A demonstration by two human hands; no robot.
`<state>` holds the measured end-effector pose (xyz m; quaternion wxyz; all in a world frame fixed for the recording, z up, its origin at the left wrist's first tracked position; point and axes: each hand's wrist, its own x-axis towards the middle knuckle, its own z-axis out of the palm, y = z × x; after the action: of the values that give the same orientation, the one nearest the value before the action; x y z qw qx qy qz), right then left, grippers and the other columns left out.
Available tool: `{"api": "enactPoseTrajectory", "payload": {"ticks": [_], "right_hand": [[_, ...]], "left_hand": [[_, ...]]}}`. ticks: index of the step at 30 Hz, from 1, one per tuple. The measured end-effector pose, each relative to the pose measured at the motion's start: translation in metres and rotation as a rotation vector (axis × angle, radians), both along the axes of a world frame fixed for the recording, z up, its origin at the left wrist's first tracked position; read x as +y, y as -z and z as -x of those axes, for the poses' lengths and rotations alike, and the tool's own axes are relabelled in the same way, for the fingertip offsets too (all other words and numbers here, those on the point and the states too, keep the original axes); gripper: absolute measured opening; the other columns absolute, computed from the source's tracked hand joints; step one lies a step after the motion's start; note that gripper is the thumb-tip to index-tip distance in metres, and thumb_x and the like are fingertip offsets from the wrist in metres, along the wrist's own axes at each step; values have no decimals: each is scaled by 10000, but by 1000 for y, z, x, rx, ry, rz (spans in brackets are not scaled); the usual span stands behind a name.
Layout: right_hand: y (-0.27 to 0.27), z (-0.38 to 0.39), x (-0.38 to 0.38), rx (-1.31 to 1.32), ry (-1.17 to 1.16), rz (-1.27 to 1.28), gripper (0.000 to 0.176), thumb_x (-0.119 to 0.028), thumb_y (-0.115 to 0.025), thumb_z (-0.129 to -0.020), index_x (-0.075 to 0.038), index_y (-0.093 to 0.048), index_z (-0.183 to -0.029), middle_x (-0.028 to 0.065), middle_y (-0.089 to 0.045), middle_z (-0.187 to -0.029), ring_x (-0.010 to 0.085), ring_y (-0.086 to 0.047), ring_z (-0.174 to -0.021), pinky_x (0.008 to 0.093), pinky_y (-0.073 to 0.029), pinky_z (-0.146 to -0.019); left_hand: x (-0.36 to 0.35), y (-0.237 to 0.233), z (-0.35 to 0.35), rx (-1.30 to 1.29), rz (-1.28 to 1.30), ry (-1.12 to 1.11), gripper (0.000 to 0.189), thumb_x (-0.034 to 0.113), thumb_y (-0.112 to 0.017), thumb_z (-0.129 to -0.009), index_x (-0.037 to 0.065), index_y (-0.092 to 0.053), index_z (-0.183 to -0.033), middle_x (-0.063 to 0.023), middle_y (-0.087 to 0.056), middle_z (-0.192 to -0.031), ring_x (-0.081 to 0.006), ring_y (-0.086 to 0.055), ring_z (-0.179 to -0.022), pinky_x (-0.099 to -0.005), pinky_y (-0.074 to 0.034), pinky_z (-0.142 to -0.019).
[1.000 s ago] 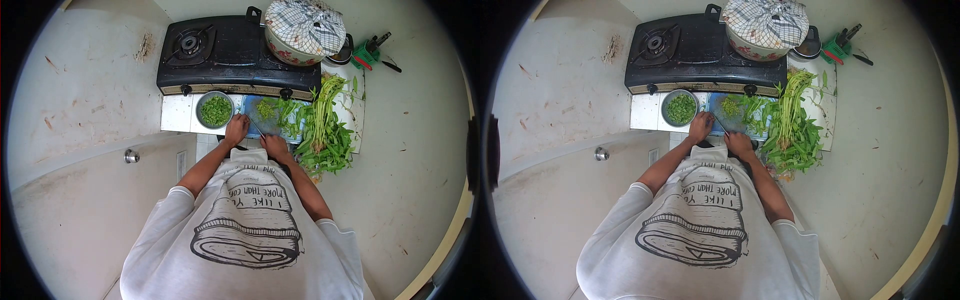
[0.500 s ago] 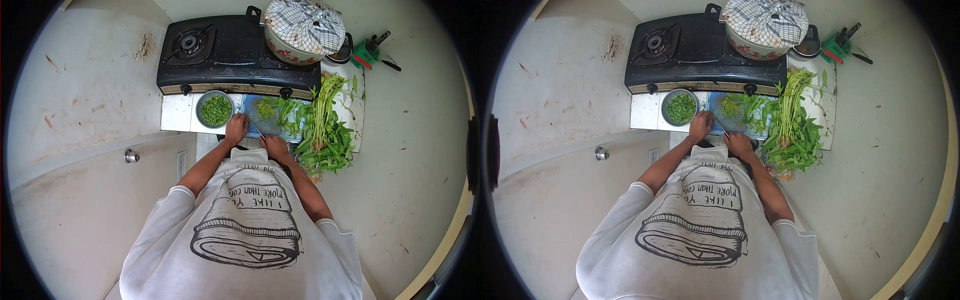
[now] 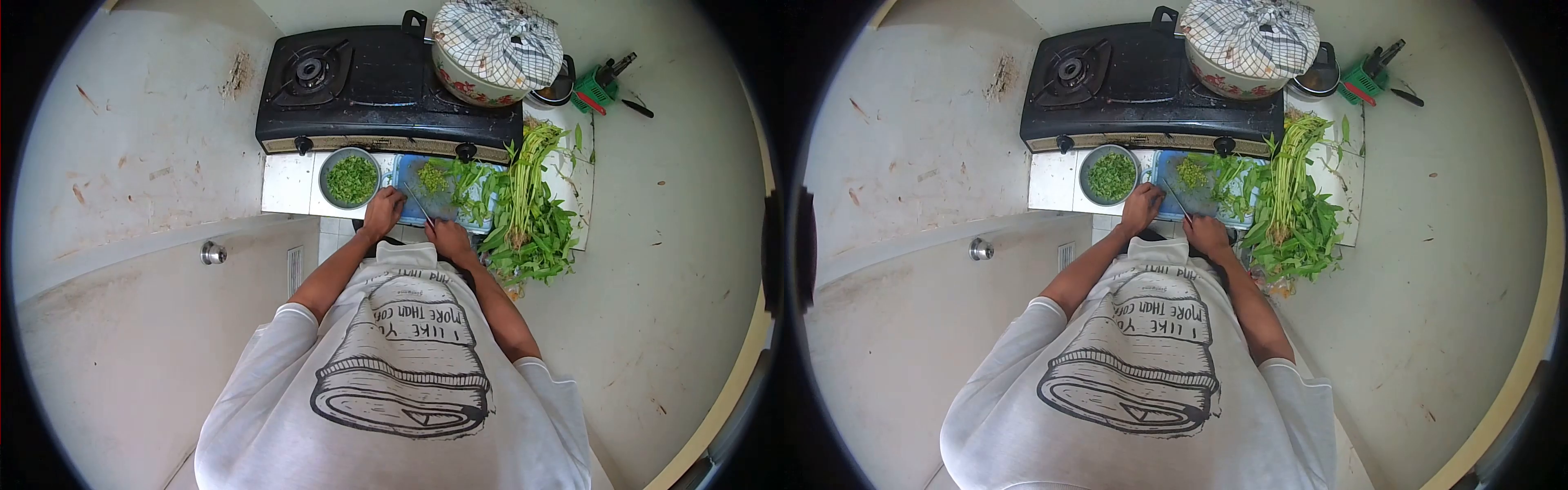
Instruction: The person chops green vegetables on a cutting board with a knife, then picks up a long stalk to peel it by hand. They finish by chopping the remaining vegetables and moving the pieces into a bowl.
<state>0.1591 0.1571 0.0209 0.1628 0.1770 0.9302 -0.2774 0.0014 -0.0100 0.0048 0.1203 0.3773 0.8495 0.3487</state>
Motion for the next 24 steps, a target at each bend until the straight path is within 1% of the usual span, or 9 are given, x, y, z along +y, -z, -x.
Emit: {"api": "enactPoseTrajectory", "payload": {"ticks": [5, 11, 14, 17, 20, 24], "right_hand": [[-6, -2, -1, 16, -27, 46, 515, -456, -527, -1028, 10, -722, -930, 288, -704, -787, 482, -710, -783, 573, -570, -767], [0, 7, -5, -15, -19, 23, 511, -454, -519, -1031, 3, -729, -940, 283, -717, -821, 478, -715, -793, 563, -575, -772], [8, 12, -8, -1, -28, 6, 508, -452, -510, -1033, -1, -730, -955, 285, -721, -845, 480, -716, -809, 568, -571, -788], [4, 9, -4, -49, -25, 29, 506, -458, -508, -1032, -5, -727, -976, 286, -722, -860, 485, -714, -830, 574, -567, -804], [2, -2, -2, -14, -4, 15, 501, -461, -517, -1027, -6, -723, -996, 296, -715, -847, 497, -708, -826, 577, -566, -804], [2, -4, 0, -4, -4, 33, 503, -464, -525, -1023, -1, -719, -997, 301, -708, -827, 506, -704, -802, 580, -570, -782]], "left_hand": [[-1, 1, 0, -33, -15, 0, 113, 47, -689, -862, 37, -745, -959, -120, -696, -986, -340, -675, -957, -425, -545, -877], [-2, -11, 0, -100, -21, -3, 159, 5, -642, -863, 12, -732, -994, -154, -668, -1039, -362, -671, -972, -445, -544, -882], [-2, -1, 1, -60, -61, -3, 179, 3, -633, -847, 11, -721, -1002, -162, -646, -1017, -367, -657, -946, -447, -550, -861], [0, -10, 0, -83, -76, -2, 185, -4, -627, -857, 17, -726, -1012, -164, -646, -1008, -367, -658, -948, -447, -549, -866], [-1, -7, 0, -74, -118, 8, 163, -6, -639, -870, 22, -730, -1002, -156, -647, -1006, -358, -662, -917, -438, -549, -845], [-1, -2, -1, -207, -98, -77, 131, -22, -680, -857, 25, -733, -966, -146, -652, -995, -324, -670, -839, -414, -545, -775]]}}
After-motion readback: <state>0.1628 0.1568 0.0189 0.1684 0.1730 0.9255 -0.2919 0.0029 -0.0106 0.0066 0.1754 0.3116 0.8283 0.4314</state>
